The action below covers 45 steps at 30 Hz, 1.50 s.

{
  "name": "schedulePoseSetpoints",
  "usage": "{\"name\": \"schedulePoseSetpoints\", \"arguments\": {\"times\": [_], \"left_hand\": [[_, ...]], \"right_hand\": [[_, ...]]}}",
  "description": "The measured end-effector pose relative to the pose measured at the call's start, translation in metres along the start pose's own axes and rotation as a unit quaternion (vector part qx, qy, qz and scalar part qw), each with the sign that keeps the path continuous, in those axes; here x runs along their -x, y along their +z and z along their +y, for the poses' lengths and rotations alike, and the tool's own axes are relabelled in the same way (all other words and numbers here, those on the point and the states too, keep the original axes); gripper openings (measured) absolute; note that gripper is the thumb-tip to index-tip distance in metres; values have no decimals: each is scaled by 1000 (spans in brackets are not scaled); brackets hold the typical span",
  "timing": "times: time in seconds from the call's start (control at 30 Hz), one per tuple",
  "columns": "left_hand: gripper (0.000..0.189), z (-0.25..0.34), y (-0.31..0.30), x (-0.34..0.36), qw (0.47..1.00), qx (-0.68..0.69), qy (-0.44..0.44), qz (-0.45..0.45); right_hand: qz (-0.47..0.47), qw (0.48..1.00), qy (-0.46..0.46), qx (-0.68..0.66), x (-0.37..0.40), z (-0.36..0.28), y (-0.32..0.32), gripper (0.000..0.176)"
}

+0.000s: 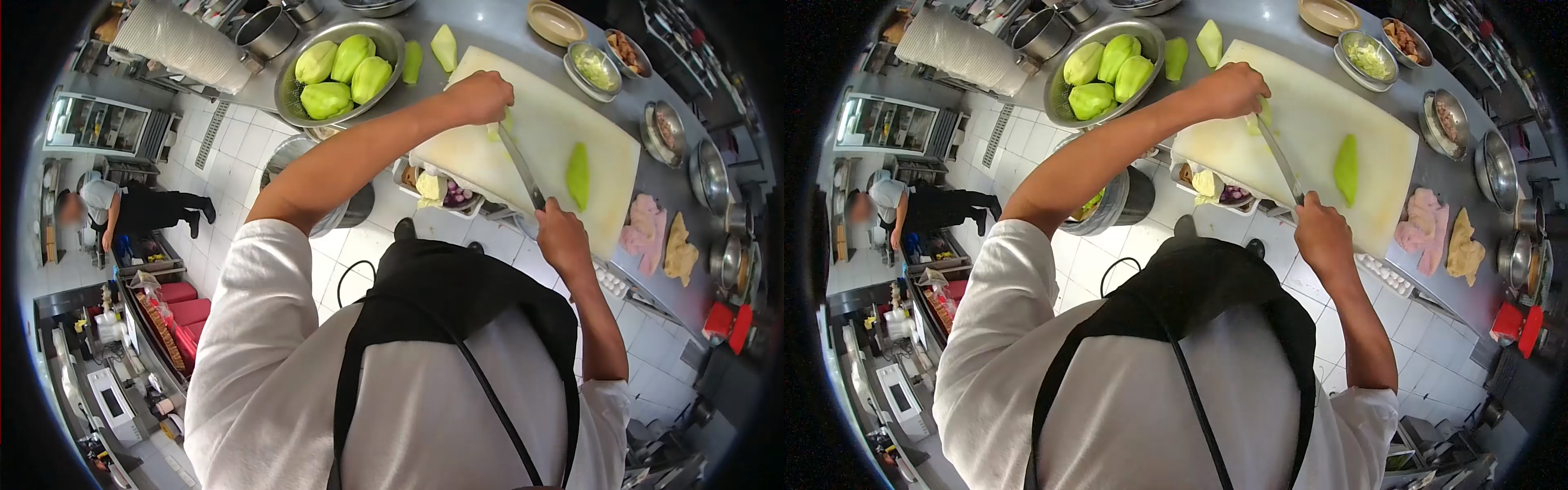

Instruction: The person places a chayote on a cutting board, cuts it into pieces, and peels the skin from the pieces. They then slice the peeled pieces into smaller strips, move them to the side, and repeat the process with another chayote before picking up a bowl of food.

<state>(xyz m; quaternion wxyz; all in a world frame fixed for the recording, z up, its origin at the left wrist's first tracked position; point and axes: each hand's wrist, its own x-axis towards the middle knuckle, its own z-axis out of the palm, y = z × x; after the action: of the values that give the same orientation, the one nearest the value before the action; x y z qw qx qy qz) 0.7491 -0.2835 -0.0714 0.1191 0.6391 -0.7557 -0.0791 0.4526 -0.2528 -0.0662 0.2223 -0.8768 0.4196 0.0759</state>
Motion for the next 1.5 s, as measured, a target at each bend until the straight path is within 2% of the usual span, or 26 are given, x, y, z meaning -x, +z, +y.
{"name": "schedulePoseSetpoints", "arguments": {"times": [0.2,0.3,0.6,0.7,0.8,0.83,0.9,1.0,1.03,1.13,1.2,1.3,1.4,1.5], "left_hand": [[32,5,-5,9,998,33,-44,-1],[32,-5,3,7,1000,-1,4,26],[35,-20,-3,18,997,68,-28,38],[36,-44,8,15,990,71,-93,84],[35,-57,-15,20,976,88,-179,84],[34,-65,-16,21,948,191,-237,93],[34,-72,-14,25,850,390,-339,103],[30,-64,-2,40,693,601,-348,194],[28,-61,2,45,666,629,-348,200],[25,-52,10,57,587,699,-343,222],[26,-48,13,61,550,728,-334,237],[31,-49,29,60,430,777,-353,293],[33,-54,42,49,359,780,-371,353],[39,-58,48,39,311,778,-291,461]], "right_hand": [[-13,1000,2,8,-4,-5,-3,23],[-5,999,-29,15,-16,3,14,25],[0,1000,-11,11,-22,-2,24,27],[-17,1000,-17,17,-19,5,22,27],[-43,999,-2,18,-10,18,20,27],[-36,999,-10,11,-11,22,19,27],[-24,999,-21,-6,-12,30,21,27],[51,994,-25,-88,-9,39,23,29],[81,991,-30,-107,-8,40,24,29],[-8,968,110,-224,4,23,-2,29],[-4,958,121,-259,8,27,0,29],[-8,942,136,-306,14,28,3,29],[-7,933,138,-333,18,29,9,29],[-4,925,137,-355,22,28,10,28]]}}
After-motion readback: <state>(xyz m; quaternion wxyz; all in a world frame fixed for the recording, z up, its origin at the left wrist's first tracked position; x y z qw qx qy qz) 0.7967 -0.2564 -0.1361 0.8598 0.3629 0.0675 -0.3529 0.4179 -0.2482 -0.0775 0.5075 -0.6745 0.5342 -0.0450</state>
